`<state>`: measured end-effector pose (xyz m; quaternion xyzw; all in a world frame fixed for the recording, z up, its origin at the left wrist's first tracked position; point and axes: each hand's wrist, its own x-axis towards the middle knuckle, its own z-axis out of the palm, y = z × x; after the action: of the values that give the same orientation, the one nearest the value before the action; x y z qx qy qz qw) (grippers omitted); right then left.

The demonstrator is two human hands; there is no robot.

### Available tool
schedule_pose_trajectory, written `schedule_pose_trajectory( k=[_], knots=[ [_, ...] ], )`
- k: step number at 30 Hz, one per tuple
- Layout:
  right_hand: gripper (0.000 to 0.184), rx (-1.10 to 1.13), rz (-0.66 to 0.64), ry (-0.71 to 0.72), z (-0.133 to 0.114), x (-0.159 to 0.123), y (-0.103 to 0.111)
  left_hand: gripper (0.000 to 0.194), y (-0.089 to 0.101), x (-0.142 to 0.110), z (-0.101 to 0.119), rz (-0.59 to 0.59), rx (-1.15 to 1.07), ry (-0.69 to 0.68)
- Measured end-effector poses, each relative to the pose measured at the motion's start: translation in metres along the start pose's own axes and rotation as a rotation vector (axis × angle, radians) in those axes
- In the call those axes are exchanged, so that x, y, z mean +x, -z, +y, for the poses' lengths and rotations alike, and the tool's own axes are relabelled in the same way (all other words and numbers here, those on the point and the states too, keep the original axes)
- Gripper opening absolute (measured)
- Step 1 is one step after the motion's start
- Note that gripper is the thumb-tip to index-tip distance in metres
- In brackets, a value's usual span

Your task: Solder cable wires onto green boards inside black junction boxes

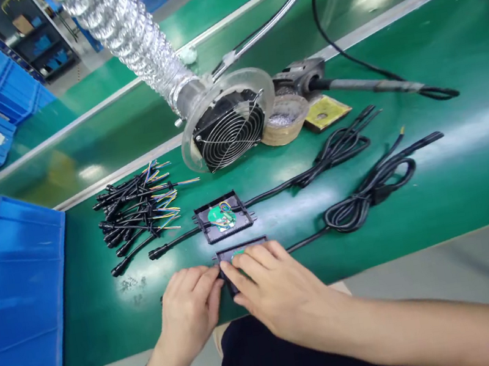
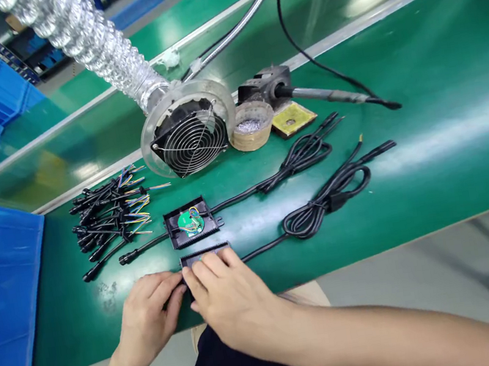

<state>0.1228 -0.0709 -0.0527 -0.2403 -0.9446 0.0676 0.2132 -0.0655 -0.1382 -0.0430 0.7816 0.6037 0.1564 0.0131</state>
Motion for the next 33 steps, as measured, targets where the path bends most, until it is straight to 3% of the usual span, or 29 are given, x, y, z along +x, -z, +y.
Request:
schedule_pose_trajectory(
  k=[2,5,10,17,22,27,33],
  knots=[
    [0.049,-0.011,0.024,-0.047,-0.013,-0.002,-0.005,0.014,-0.004,-0.002,0.001,0.029,-0.029,0.004],
    [0.047,0.059,0.029,-0.095,-0.018,-0.006,-0.004,0.018,-0.009,-0.003,0.000,0.068,-0.072,-0.011],
    [0.038,0.112,0.026,-0.098,0.001,-0.015,0.005,0.025,-0.009,-0.002,0.006,0.068,-0.052,0.033],
    [0.038,0.105,0.100,0.018,0.019,-0.028,-0.011,0.038,-0.010,-0.004,0.022,0.046,-0.041,-0.045],
    [0.038,0.222,0.022,0.046,0.047,-0.033,0.014,0.041,-0.011,-0.006,0.035,0.002,-0.045,-0.099],
    [0.032,0.136,0.082,-0.024,0.071,-0.042,0.037,0.048,-0.023,-0.004,0.054,-0.052,0.080,-0.080],
    [0.047,0.143,-0.024,0.024,0.052,-0.039,0.009,0.039,-0.033,0.003,0.063,0.025,0.156,-0.049]
  ],
)
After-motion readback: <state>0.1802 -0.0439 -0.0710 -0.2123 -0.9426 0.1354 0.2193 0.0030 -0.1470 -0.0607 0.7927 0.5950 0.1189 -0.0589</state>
